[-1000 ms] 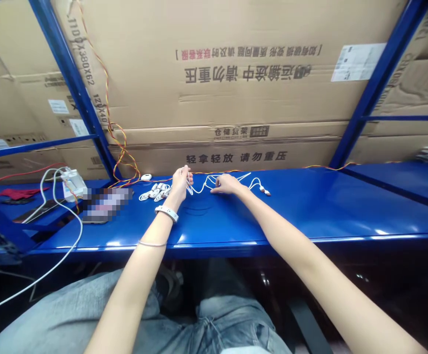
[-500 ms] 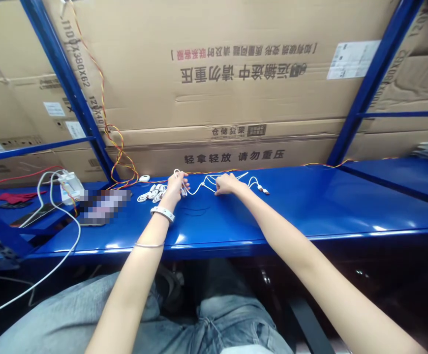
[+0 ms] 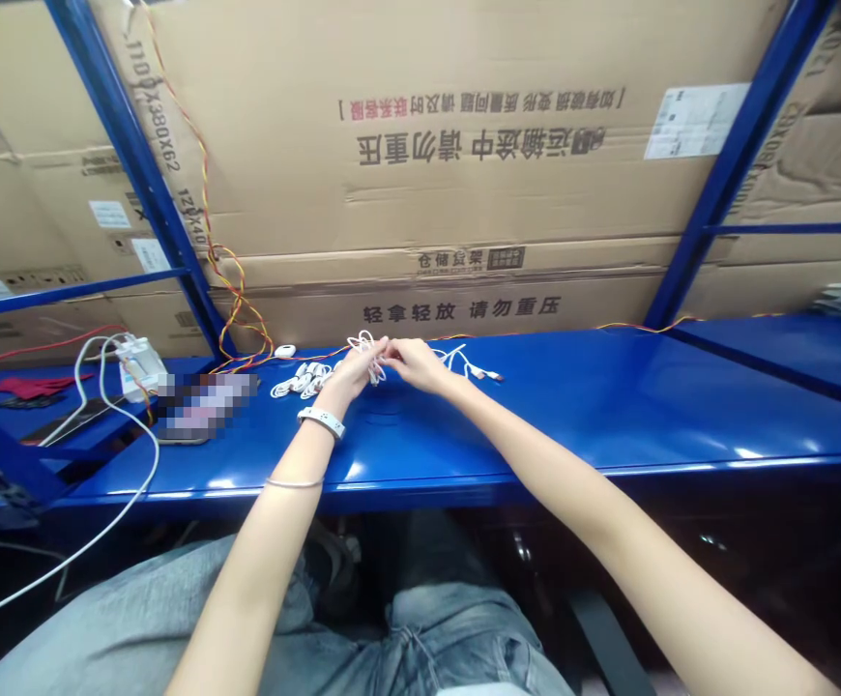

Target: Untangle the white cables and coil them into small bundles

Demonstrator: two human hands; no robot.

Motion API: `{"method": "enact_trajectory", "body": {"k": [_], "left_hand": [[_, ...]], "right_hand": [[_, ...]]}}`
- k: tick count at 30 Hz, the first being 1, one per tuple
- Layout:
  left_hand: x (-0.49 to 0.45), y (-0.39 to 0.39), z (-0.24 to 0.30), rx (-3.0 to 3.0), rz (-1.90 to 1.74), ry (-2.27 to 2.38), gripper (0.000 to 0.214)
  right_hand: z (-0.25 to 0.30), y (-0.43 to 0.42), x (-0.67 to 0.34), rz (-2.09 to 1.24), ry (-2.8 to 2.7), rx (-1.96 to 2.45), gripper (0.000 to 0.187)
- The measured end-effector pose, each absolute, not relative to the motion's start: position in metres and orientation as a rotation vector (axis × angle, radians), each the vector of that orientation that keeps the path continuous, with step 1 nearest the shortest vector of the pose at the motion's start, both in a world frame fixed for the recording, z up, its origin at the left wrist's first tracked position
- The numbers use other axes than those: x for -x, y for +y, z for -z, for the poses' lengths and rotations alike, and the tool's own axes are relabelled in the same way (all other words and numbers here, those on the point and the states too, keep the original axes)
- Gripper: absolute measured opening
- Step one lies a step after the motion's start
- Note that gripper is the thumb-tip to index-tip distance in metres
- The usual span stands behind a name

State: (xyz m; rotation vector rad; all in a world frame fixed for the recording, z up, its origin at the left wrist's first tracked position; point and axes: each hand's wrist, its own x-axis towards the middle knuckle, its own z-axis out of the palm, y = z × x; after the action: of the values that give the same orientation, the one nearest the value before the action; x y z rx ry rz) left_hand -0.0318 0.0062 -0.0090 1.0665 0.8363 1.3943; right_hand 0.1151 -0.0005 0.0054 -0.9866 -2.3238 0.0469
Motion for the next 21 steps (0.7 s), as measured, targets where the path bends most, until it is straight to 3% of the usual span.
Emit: {"method": "enact_trajectory", "body": {"k": [4, 11, 15, 21], "left_hand": [[0.031, 0.004, 0.004, -0.982, -1.513, 0.839, 0.032], [0.036, 0.003, 0.0, -0.871, -1.5, 0.782, 0.038], [0.036, 0.004, 0.0, -0.924, -1.438, 0.827, 0.037], [0.036, 0.004, 0.012, -1.287, -1.281, 1.154, 0.026]], "right_hand": [[0.0, 0.002, -0.115, -0.019, -2.35, 0.863, 0.011], [0.0, 0.019, -0.151, 0.366, -2.366, 1.426, 0.03], [0.004, 0.026, -0.156, 0.205, -2.437, 1.603, 0.023], [0.01, 0.03, -0.147, -0.01, -2.349, 1.534, 0.018]]}}
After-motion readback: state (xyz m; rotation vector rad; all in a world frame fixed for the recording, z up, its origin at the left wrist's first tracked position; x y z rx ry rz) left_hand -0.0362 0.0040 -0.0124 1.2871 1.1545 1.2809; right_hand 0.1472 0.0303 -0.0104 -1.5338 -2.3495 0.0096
